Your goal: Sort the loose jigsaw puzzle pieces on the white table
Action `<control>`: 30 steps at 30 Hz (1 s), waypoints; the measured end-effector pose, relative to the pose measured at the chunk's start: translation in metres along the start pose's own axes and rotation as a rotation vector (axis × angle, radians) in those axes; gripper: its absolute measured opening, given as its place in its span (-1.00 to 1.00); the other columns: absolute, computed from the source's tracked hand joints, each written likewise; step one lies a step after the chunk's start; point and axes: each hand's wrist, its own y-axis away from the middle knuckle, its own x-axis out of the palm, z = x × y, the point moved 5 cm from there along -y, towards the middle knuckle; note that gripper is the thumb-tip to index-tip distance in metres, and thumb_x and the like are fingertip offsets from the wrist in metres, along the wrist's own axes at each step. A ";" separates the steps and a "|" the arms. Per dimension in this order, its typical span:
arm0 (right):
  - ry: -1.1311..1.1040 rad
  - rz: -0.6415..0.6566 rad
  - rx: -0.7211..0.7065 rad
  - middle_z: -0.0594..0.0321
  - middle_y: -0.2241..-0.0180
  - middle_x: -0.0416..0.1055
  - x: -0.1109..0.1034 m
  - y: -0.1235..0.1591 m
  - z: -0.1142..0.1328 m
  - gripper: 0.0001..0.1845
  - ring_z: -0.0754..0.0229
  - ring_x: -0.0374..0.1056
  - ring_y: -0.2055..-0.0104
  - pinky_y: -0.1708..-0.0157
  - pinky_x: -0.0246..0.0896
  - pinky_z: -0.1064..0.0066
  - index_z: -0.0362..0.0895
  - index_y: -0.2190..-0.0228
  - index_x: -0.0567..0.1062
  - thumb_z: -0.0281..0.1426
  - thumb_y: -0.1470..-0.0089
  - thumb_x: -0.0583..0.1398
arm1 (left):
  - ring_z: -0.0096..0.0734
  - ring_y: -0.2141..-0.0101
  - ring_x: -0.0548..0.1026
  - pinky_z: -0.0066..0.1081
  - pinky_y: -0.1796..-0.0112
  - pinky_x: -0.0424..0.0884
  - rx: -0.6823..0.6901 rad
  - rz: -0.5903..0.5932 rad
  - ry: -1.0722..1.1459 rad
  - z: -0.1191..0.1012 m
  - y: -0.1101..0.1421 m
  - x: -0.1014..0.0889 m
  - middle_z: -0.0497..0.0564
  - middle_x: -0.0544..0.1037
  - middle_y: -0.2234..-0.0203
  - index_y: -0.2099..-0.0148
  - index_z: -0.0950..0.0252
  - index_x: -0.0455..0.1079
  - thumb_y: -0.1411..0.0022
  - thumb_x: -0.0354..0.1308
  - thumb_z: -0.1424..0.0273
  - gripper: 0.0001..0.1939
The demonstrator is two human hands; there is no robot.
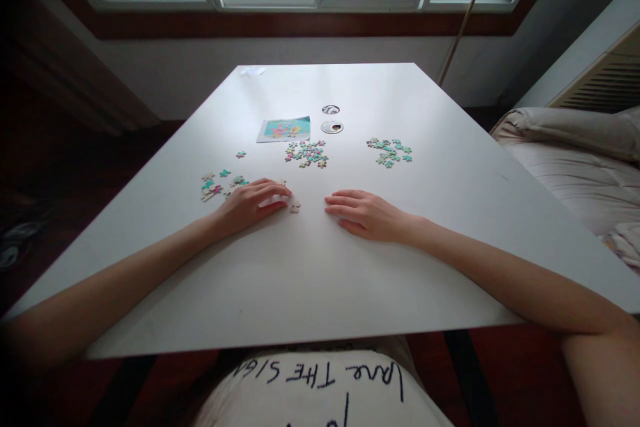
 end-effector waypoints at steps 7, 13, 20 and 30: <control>-0.088 0.037 0.054 0.12 -0.13 0.30 0.001 0.001 -0.005 -0.56 0.04 0.17 -0.20 -0.16 0.18 0.10 -0.05 -0.14 0.29 -0.33 -0.24 0.11 | -0.41 0.14 0.51 -0.38 0.03 0.43 0.085 0.034 -0.008 -0.003 0.000 0.001 -0.01 0.60 0.19 0.11 0.22 0.48 -0.38 -0.06 0.34 -0.72; -0.093 0.037 0.038 0.13 -0.14 0.29 0.003 0.000 -0.007 -0.58 0.03 0.17 -0.19 -0.15 0.20 0.09 -0.06 -0.14 0.28 -0.34 -0.26 0.08 | -0.41 0.14 0.52 -0.38 0.03 0.43 0.121 0.033 -0.056 -0.008 -0.002 -0.001 0.01 0.58 0.14 0.05 0.25 0.45 -0.38 -0.05 0.37 -0.73; -0.076 0.033 0.024 0.12 -0.14 0.28 0.003 0.000 -0.006 -0.57 0.04 0.17 -0.19 -0.16 0.19 0.10 -0.07 -0.15 0.27 -0.34 -0.26 0.07 | -0.40 0.06 0.50 -0.41 0.05 0.43 0.240 0.136 -0.068 -0.018 0.000 0.000 0.03 0.55 0.07 -0.04 0.22 0.40 -0.38 -0.09 0.44 -0.70; -0.024 0.022 0.017 0.08 -0.17 0.24 0.004 0.002 -0.003 -0.55 0.04 0.14 -0.21 -0.17 0.16 0.11 -0.13 -0.17 0.25 -0.35 -0.27 0.05 | -0.23 -0.16 0.29 -0.22 -0.16 0.25 0.096 0.299 -0.004 -0.035 -0.001 0.007 0.07 0.36 -0.15 -0.24 0.27 0.22 -0.35 -0.06 0.31 -0.55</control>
